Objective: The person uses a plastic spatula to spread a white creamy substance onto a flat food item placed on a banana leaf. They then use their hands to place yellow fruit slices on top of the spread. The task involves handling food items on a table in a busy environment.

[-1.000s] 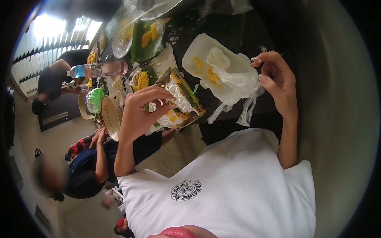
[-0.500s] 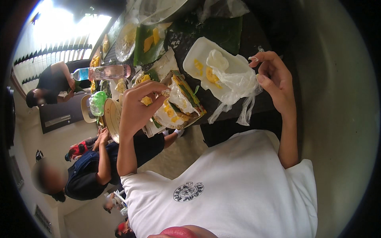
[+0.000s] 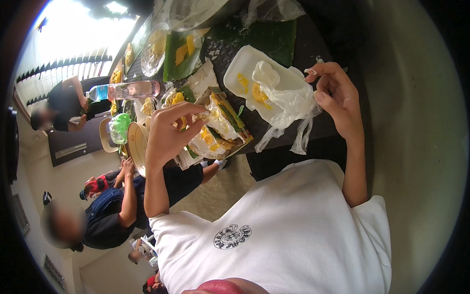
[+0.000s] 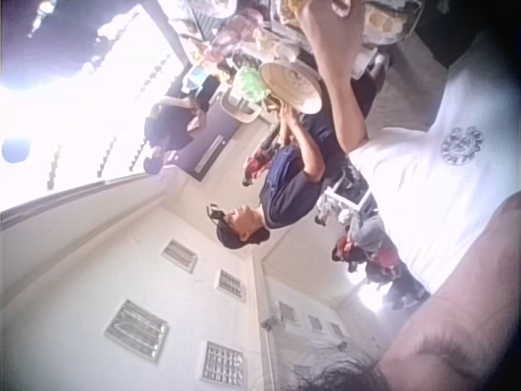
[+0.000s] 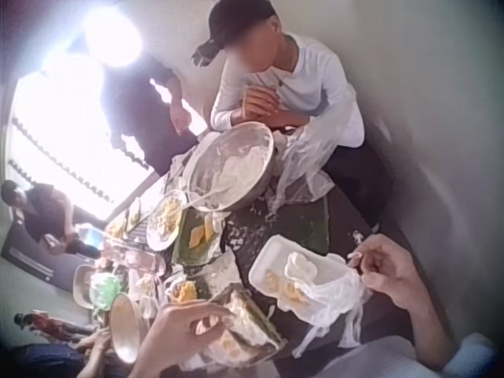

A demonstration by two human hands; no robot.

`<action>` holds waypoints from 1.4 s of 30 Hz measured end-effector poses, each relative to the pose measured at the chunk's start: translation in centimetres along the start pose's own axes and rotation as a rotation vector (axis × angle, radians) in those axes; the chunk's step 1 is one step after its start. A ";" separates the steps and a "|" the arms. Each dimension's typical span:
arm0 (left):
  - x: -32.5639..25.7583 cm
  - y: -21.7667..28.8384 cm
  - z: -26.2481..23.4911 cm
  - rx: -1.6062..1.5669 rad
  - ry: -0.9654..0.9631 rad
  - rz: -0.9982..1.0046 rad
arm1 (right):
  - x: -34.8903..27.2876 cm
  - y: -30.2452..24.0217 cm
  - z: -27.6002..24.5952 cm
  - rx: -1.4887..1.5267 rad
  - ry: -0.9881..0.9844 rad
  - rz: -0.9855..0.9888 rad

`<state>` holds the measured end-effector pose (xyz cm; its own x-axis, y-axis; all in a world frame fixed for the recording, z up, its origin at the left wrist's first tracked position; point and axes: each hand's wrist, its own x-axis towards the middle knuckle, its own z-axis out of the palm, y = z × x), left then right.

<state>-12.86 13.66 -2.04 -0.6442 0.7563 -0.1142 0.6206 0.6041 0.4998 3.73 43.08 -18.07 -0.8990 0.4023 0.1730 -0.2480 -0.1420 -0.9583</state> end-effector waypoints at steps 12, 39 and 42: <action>0.7 -0.4 -0.4 0.102 0.035 -0.079 | 0.1 -0.1 0.1 -0.002 -0.007 0.007; -1.5 1.5 0.6 0.028 -0.155 0.023 | -0.1 -0.2 0.2 -0.015 -0.002 -0.006; -1.6 1.3 0.7 0.047 -0.148 0.099 | -0.1 -0.3 0.2 -0.012 -0.002 -0.004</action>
<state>-10.67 13.39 -1.83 -0.5086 0.8391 -0.1931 0.6998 0.5335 0.4750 3.81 42.89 -17.79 -0.8988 0.4008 0.1777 -0.2476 -0.1295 -0.9602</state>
